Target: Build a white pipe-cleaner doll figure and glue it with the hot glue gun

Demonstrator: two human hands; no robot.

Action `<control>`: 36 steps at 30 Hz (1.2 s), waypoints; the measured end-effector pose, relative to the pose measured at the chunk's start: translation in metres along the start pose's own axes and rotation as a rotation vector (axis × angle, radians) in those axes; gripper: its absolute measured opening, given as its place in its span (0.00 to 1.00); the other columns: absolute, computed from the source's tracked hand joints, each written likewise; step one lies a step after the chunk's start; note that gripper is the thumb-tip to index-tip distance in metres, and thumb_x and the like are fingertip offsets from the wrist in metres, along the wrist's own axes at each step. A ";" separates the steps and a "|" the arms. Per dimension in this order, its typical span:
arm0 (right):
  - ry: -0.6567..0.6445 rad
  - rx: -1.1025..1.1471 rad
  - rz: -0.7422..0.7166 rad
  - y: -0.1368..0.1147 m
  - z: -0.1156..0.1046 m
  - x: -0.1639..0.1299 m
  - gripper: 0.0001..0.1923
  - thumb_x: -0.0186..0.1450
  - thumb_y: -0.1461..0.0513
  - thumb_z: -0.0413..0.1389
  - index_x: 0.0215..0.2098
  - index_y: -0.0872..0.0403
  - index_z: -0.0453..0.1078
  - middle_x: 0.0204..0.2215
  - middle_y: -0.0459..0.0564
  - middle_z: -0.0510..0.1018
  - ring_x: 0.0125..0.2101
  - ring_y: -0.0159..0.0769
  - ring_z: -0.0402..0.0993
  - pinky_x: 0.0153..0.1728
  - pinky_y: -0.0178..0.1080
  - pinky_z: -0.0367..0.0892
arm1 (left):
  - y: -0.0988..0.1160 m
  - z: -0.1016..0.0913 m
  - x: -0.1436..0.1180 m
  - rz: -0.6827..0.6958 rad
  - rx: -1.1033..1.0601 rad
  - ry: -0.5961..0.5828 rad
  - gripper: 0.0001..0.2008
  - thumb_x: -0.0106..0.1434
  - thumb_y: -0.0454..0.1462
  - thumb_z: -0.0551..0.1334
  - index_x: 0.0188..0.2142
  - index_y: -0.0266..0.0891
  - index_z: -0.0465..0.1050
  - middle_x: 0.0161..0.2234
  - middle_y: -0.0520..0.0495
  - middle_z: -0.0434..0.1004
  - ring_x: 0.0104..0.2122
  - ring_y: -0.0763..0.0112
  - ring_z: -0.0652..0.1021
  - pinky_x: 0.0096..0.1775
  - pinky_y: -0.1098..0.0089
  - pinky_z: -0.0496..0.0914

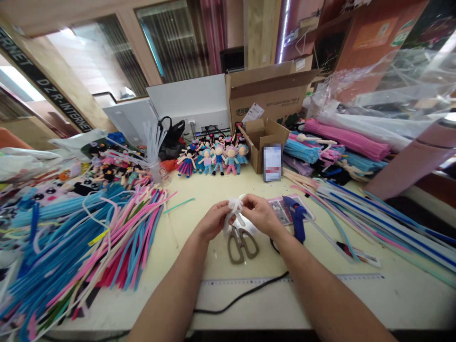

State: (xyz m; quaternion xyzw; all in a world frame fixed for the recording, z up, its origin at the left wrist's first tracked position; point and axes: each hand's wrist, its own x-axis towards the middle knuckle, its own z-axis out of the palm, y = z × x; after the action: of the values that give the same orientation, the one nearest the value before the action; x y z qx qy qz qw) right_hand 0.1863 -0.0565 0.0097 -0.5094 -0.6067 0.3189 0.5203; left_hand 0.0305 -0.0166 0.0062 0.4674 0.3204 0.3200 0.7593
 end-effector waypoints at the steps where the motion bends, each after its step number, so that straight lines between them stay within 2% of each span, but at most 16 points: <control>1: 0.013 -0.039 -0.031 -0.002 0.000 -0.001 0.07 0.56 0.60 0.55 0.23 0.54 0.67 0.18 0.42 0.67 0.21 0.27 0.60 0.23 0.32 0.56 | 0.000 -0.001 0.000 0.002 -0.001 0.002 0.09 0.53 0.39 0.64 0.30 0.33 0.71 0.19 0.51 0.68 0.18 0.80 0.66 0.22 0.77 0.58; 12: 0.133 -0.149 -0.216 -0.015 -0.005 -0.005 0.03 0.60 0.62 0.55 0.30 0.53 0.68 0.26 0.47 0.73 0.27 0.32 0.69 0.31 0.35 0.64 | 0.002 -0.003 0.000 0.032 0.031 0.014 0.10 0.54 0.40 0.64 0.27 0.34 0.69 0.18 0.52 0.67 0.17 0.79 0.64 0.22 0.76 0.56; 26: 0.105 -0.411 -0.444 -0.011 -0.006 -0.009 0.09 0.65 0.65 0.48 0.40 0.53 0.69 0.32 0.52 0.74 0.34 0.37 0.68 0.38 0.39 0.62 | 0.000 0.001 -0.001 0.036 0.006 -0.012 0.10 0.54 0.41 0.64 0.29 0.34 0.70 0.19 0.53 0.67 0.18 0.80 0.64 0.23 0.77 0.57; 36: 0.157 -0.433 -0.450 -0.011 -0.004 -0.010 0.08 0.64 0.66 0.48 0.34 0.53 0.70 0.29 0.51 0.72 0.33 0.37 0.67 0.37 0.38 0.62 | -0.003 0.002 0.001 0.018 -0.074 -0.053 0.09 0.53 0.38 0.64 0.29 0.34 0.70 0.18 0.53 0.66 0.18 0.80 0.65 0.23 0.76 0.59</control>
State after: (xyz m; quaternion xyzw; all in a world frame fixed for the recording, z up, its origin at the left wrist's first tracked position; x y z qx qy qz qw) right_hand 0.1866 -0.0700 0.0181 -0.4845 -0.7159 0.0190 0.5024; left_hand 0.0333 -0.0173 0.0040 0.4504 0.2836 0.3259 0.7813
